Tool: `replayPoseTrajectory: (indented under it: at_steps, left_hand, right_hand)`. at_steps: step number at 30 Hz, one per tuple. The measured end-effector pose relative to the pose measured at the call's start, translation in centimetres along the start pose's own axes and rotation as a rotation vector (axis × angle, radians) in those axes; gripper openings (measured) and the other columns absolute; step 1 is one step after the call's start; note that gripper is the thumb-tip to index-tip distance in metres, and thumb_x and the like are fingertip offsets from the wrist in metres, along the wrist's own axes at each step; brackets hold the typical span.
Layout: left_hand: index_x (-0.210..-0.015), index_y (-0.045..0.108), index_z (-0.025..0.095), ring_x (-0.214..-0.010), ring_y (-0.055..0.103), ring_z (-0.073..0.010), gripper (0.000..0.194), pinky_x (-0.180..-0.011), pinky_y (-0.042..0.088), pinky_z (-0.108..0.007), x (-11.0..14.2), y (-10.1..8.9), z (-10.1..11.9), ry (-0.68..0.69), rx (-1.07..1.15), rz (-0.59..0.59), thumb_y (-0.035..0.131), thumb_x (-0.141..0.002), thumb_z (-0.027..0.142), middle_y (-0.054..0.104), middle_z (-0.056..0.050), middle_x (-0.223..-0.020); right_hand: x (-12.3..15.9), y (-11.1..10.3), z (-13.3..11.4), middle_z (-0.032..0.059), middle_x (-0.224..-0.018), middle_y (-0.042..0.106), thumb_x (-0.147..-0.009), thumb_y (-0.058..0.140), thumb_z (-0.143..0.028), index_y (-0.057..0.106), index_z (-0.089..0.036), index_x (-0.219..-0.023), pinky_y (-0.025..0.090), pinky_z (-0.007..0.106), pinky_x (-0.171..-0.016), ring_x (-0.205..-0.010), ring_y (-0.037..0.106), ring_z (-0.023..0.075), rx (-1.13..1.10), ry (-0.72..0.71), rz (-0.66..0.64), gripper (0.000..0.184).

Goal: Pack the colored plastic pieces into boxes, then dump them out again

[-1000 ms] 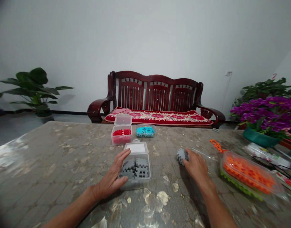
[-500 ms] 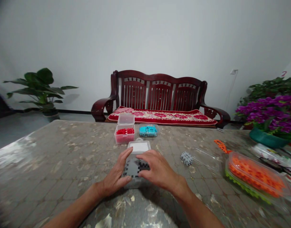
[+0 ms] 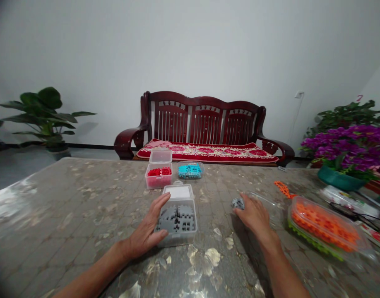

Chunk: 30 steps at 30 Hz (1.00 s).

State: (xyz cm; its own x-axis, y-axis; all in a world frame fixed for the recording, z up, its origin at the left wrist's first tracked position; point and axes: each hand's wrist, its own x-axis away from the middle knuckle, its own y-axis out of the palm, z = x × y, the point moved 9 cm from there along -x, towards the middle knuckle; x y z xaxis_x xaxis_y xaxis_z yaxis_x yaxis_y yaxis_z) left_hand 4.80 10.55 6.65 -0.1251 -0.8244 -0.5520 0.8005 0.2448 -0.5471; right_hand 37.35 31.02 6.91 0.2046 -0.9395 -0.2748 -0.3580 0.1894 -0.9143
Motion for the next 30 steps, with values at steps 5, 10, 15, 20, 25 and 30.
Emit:
replayPoseTrajectory:
  at_steps: [5,10,15,20,25,30]
  left_hand:
    - [-0.164,0.020,0.031,-0.153,0.029,-0.0388,0.077,-0.124,0.027,-0.061,0.0,-0.1,0.0,-0.005,-0.007,-0.001,0.050,-0.099,0.061,0.027,-0.014,-0.166]
    - [-0.163,0.021,0.031,-0.153,0.028,-0.0389,0.076,-0.125,0.026,-0.061,0.0,0.0,-0.1,-0.011,-0.010,-0.004,0.050,-0.099,0.060,0.027,-0.014,-0.166]
    - [-0.163,0.019,0.031,-0.154,0.027,-0.0388,0.076,-0.125,0.024,-0.062,0.1,0.0,-0.1,-0.017,-0.010,-0.016,0.049,-0.100,0.060,0.025,-0.014,-0.166]
    - [-0.163,0.021,0.029,-0.154,0.026,-0.0390,0.077,-0.125,0.024,-0.062,0.1,0.1,-0.2,-0.031,-0.003,-0.020,0.051,-0.099,0.060,0.025,-0.014,-0.166]
    - [-0.164,0.021,0.029,-0.154,0.026,-0.0398,0.079,-0.125,0.024,-0.062,0.1,0.1,-0.2,-0.029,0.006,-0.015,0.052,-0.098,0.060,0.025,-0.015,-0.166]
    - [-0.164,0.021,0.030,-0.153,0.027,-0.0393,0.079,-0.125,0.025,-0.062,0.1,0.0,0.0,-0.018,0.005,-0.004,0.053,-0.098,0.061,0.026,-0.014,-0.166]
  right_hand:
    - [0.8,0.4,0.8,0.0125,-0.113,0.079,-0.077,0.068,-0.037,0.070,-0.024,-0.130,0.055,0.048,-0.088,-0.106,0.072,0.0378,0.151,0.021,0.015,0.054]
    - [0.7,0.3,0.5,0.0174,-0.118,0.077,-0.076,0.070,-0.036,0.070,-0.021,-0.128,0.053,0.054,-0.093,-0.110,0.069,0.0422,0.174,-0.010,0.034,0.055]
    - [0.7,0.6,0.8,0.0180,-0.110,0.079,-0.082,0.065,-0.031,0.069,-0.018,-0.130,0.055,0.055,-0.089,-0.106,0.072,0.0432,0.244,0.007,-0.038,0.050]
    - [1.1,-0.9,-1.6,0.0130,-0.117,0.078,-0.082,0.065,-0.032,0.065,-0.021,-0.134,0.054,0.051,-0.094,-0.109,0.071,0.0383,0.059,-0.028,0.005,0.054]
    - [3.1,-3.0,-10.0,0.0070,-0.124,0.075,-0.077,0.067,-0.026,0.061,-0.027,-0.139,0.050,0.045,-0.106,-0.117,0.068,0.0285,-0.300,-0.280,-0.014,0.063]
    - [6.3,-4.3,-18.0,0.0056,-0.125,0.073,-0.075,0.067,-0.016,0.062,-0.029,-0.140,0.052,0.046,-0.104,-0.117,0.065,0.0271,-0.374,-0.536,-0.091,0.066]
